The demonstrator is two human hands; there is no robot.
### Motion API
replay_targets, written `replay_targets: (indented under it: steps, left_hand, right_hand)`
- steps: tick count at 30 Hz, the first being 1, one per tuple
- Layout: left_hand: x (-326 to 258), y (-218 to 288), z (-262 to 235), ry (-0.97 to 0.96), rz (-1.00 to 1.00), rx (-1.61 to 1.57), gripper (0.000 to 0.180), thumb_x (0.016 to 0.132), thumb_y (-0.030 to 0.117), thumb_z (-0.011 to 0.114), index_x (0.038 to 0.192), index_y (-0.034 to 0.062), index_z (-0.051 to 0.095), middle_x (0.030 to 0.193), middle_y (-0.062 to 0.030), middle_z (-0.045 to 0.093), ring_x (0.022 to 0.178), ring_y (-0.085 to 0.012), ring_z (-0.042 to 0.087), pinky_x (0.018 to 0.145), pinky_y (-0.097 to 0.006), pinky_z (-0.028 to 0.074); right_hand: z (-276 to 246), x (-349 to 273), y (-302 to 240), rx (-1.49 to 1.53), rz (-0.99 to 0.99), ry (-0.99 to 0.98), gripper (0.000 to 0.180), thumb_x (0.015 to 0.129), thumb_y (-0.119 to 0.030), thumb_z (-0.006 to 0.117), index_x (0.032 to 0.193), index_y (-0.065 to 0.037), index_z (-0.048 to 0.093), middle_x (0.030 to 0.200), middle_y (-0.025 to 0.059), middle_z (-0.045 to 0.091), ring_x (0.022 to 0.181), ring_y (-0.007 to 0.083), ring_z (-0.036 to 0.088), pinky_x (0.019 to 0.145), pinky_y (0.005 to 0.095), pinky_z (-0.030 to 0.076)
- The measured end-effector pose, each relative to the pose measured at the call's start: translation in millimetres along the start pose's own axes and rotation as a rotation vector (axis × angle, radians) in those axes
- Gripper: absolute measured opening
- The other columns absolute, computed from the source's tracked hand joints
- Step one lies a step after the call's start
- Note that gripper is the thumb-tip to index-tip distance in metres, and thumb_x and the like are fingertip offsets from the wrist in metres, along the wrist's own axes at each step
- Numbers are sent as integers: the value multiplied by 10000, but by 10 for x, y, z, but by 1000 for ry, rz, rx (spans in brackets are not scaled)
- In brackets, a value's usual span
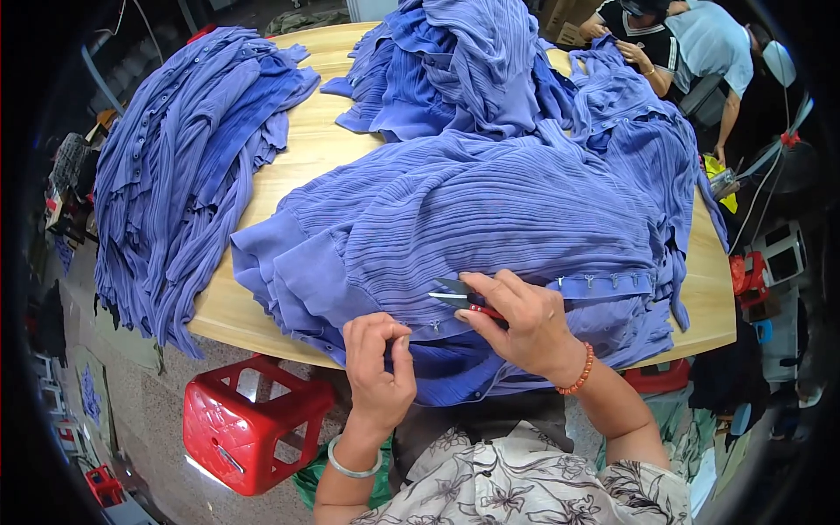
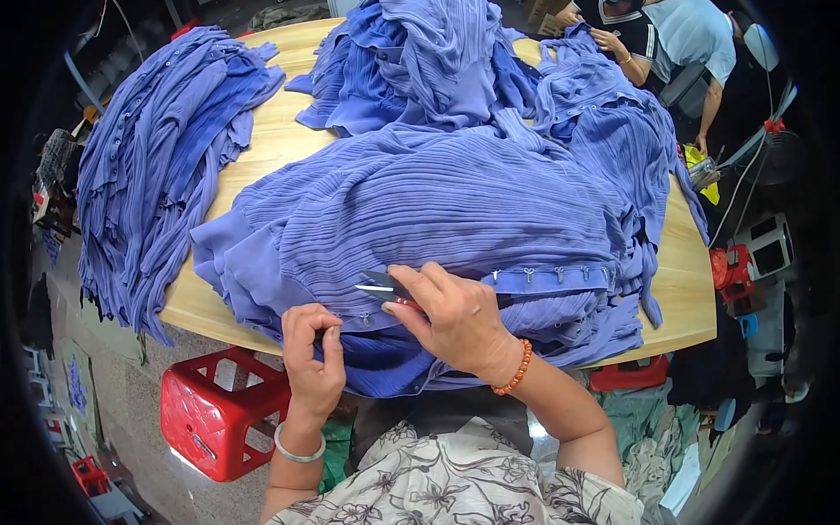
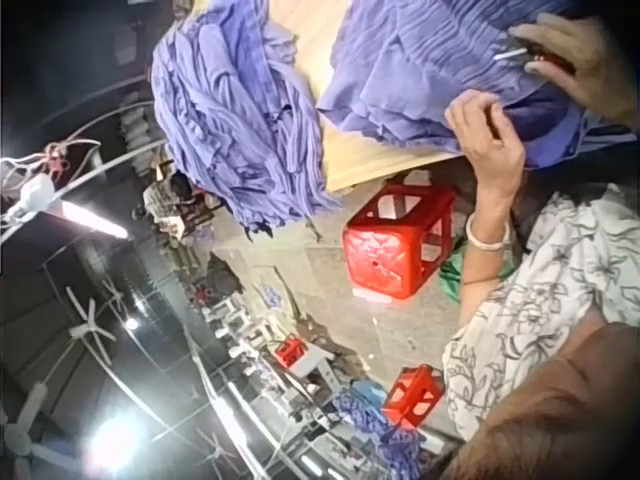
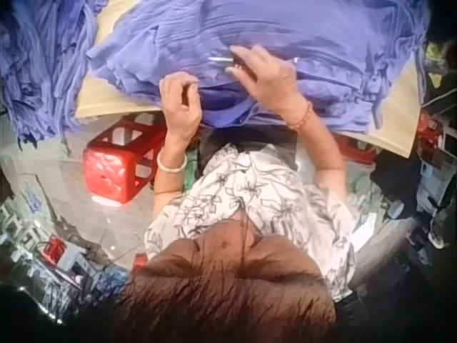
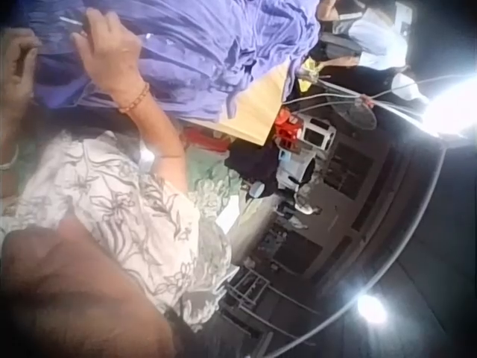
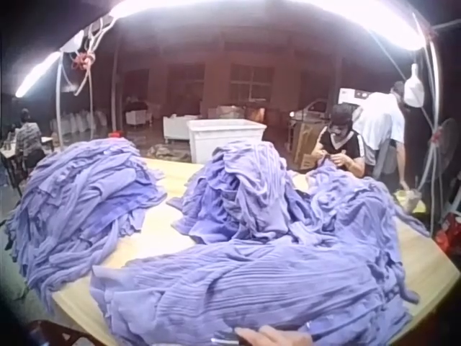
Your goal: Trimming excess threads from purple pleated garments using thread snips in a factory setting.
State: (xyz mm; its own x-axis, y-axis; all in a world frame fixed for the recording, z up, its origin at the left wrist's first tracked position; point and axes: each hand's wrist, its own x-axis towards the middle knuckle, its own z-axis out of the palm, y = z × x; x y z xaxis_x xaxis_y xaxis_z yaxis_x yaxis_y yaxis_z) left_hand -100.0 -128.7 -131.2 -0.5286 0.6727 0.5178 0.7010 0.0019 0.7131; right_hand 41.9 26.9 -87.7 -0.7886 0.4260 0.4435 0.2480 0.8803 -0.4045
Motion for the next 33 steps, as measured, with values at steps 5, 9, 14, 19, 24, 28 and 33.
replay_targets:
  steps: [5, 9, 14, 19, 24, 28, 33]
  left_hand:
    - [-61, 19, -89, -49, -134, -164, 130, 828, -63, 596, 927, 21, 601, 952, -139, 582, 902, -304, 540, 824, -384, 437]
    - [-70, 44, -85, -36, -153, -178, 121, 830, -57, 597, 924, 20, 601, 949, -142, 581, 902, -307, 541, 827, -387, 437]
    - [-85, 60, -63, 1, -54, -112, 162, 808, -67, 613, 942, 23, 599, 949, -142, 583, 896, -314, 541, 811, -392, 436]
    - [-143, 87, -26, 10, 43, -52, 209, 777, -88, 629, 946, 33, 603, 949, -133, 589, 874, -312, 551, 780, -394, 438]
    - [-236, 152, -124, -145, 128, -166, 230, 737, -77, 672, 925, 41, 612, 908, -109, 616, 848, -311, 580, 756, -392, 449]
    - [-446, -47, -467, -358, 41, 96, 126, 795, 33, 695, 894, 70, 627, 834, -102, 625, 804, -308, 599, 732, -421, 447]
    - [-667, -483, -941, -70, -262, 725, 304, 823, 142, 756, 680, 57, 500, 717, -103, 527, 724, -331, 523, 661, -467, 383]
  right_hand:
    - [-95, -7, -28, 41, -62, -62, 427, 804, -232, 802, 1182, -78, 678, 773, 50, 595, 586, 214, 599, 517, 331, 471]
    - [-145, -74, -77, 15, -153, -132, 446, 791, -235, 800, 1197, -96, 679, 750, 30, 568, 587, 201, 585, 516, 337, 455]
    - [-121, -56, -164, -49, -215, -134, 419, 813, -221, 776, 1207, -116, 679, 753, 9, 564, 588, 181, 576, 524, 325, 446]
    - [-71, -75, -231, -75, -201, -116, 379, 831, -217, 764, 1190, -121, 688, 760, 6, 571, 587, 183, 576, 522, 324, 446]
    - [-97, -87, -204, -109, -87, -58, 376, 821, -204, 778, 1178, -120, 695, 748, 33, 578, 576, 216, 578, 512, 343, 452]
    - [-258, -129, -75, -118, 31, 18, 432, 788, -187, 812, 1194, -95, 693, 745, 47, 566, 564, 224, 568, 509, 346, 445]
    - [-445, -226, 78, -111, 76, 90, 464, 772, -124, 821, 1209, -60, 680, 735, 59, 559, 561, 189, 551, 510, 308, 435]
